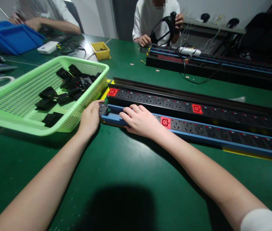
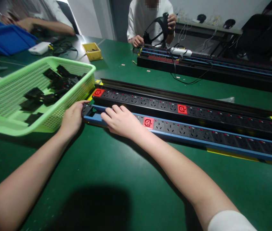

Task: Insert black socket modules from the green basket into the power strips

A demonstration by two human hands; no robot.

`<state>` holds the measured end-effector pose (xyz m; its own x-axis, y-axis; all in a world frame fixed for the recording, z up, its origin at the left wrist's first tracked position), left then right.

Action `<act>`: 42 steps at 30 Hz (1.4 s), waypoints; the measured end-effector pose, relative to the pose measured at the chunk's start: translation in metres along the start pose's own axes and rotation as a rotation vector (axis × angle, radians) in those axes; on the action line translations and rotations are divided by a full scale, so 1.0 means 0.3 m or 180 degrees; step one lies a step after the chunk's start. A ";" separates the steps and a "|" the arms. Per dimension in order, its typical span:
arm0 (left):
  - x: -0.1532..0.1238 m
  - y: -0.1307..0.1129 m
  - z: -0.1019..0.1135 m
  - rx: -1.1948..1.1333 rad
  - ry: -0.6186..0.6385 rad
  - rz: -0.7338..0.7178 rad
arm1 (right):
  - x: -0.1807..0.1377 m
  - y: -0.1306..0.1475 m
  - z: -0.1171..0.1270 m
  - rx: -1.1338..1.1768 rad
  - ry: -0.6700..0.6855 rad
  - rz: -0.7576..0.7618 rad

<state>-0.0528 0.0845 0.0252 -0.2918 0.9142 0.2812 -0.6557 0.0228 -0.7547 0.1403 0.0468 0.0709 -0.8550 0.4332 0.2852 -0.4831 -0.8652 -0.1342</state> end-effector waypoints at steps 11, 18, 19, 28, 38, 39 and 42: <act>-0.003 0.007 -0.004 0.0137 0.0176 -0.0038 | -0.007 -0.036 0.007 0.0136 -0.0001 -0.0452; -0.002 0.007 -0.011 0.0132 0.0276 -0.0043 | -0.010 -0.065 -0.004 0.0301 0.0055 -0.0687; -0.006 0.000 -0.013 0.0224 0.0275 -0.0075 | -0.012 -0.071 -0.007 0.0342 0.0092 -0.0742; -0.029 -0.085 -0.072 0.0449 0.0584 -0.0744 | -0.013 -0.073 -0.015 0.0365 0.0204 -0.0780; -0.040 -0.062 -0.059 0.0774 0.0574 -0.0285 | -0.014 -0.067 -0.014 0.0291 0.0241 -0.0746; -0.039 -0.060 -0.061 0.0731 0.0653 -0.0272 | -0.013 -0.066 -0.014 0.0279 0.0240 -0.0737; -0.034 -0.064 -0.060 0.0564 0.0755 -0.0311 | -0.011 -0.064 -0.018 0.0278 0.0275 -0.0718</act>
Point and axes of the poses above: each hand's wrist, its own x-axis towards the middle knuckle, its own z-axis out of the back of the hand, y = z × x, the point moved 9 cm from there along x, towards the middle knuckle, and after that the axes turned 3 degrees about x, right-handed, at the moved point
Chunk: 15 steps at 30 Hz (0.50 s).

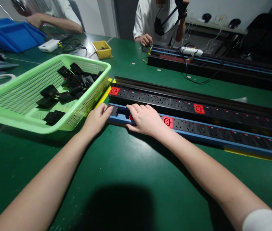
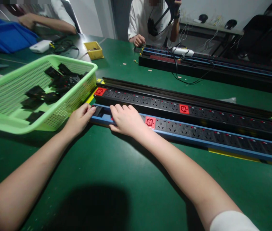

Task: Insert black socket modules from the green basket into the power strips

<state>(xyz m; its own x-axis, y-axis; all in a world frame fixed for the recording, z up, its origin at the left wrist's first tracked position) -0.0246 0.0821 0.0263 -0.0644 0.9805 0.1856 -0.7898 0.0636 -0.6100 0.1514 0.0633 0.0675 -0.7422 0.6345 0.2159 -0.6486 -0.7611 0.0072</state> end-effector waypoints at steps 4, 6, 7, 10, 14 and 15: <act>-0.003 -0.052 -0.020 -0.0028 0.0208 -0.0456 | 0.003 0.003 -0.003 0.0001 0.0059 0.0033; -0.009 -0.080 -0.015 0.0032 0.0117 -0.0679 | 0.004 0.004 -0.003 0.0000 0.0055 0.0044; -0.012 -0.090 -0.009 0.0051 0.0042 -0.0759 | 0.004 0.003 -0.002 0.0003 0.0041 0.0042; -0.022 -0.110 0.007 0.0089 -0.0153 -0.0910 | 0.003 0.002 -0.001 0.0015 -0.0007 0.0035; -0.034 -0.124 0.015 0.0164 -0.0244 -0.1042 | 0.003 0.003 -0.003 0.0022 -0.0004 0.0065; -0.037 -0.128 0.009 0.0172 -0.0189 -0.1099 | 0.003 0.003 -0.003 0.0029 -0.0004 0.0067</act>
Point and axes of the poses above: each hand's wrist, its own x-axis towards the middle knuckle, its own z-axis out of the back of the hand, y = z × x, the point moved 9 cm from there along x, towards the middle knuckle, and after that the axes turned 3 degrees about x, right-handed, at the moved point
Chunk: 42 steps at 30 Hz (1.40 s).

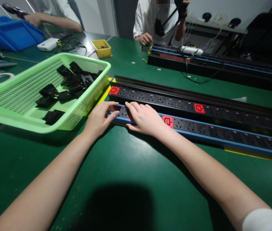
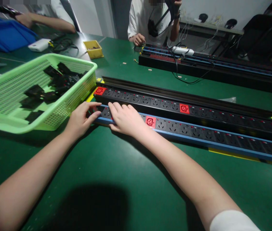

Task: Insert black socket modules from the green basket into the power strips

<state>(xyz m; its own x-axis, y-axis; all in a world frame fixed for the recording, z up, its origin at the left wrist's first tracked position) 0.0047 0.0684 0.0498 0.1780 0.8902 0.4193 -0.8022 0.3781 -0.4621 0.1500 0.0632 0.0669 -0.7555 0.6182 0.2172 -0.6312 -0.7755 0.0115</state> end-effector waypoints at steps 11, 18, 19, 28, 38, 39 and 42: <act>-0.006 0.041 -0.068 -0.0215 0.0597 0.0213 | -0.001 -0.004 0.002 0.0069 0.0011 -0.0050; -0.010 0.033 -0.058 -0.0008 0.0549 0.0094 | -0.002 -0.001 0.002 0.0026 0.0019 -0.0038; -0.010 0.027 -0.056 0.0012 0.0508 0.0026 | -0.002 -0.001 0.002 0.0023 0.0022 -0.0040; -0.024 -0.035 -0.030 0.0530 0.0134 -0.0486 | -0.003 0.002 0.004 0.0000 0.0052 -0.0057; -0.051 -0.053 -0.059 0.0660 0.0241 -0.0858 | -0.004 0.005 0.002 -0.0061 0.0041 -0.0019; -0.052 -0.058 -0.063 0.0667 0.0248 -0.0921 | -0.004 0.005 0.002 -0.0057 0.0031 -0.0016; -0.050 -0.074 -0.064 0.0762 0.0202 -0.0971 | -0.005 0.005 0.006 -0.0030 -0.0017 -0.0006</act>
<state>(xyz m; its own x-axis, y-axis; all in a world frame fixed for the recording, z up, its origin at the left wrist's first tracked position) 0.0309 0.0515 0.0387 0.4578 0.7629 0.4565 -0.8158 0.5646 -0.1252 0.1505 0.0609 0.0684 -0.7534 0.6189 0.2223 -0.6343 -0.7731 0.0028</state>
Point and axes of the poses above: each hand's wrist, its own x-axis towards the middle knuckle, its own z-axis out of the back of the hand, y = z × x, the point moved 9 cm from there along x, towards the middle knuckle, and after that the axes turned 3 degrees about x, right-handed, at the moved point
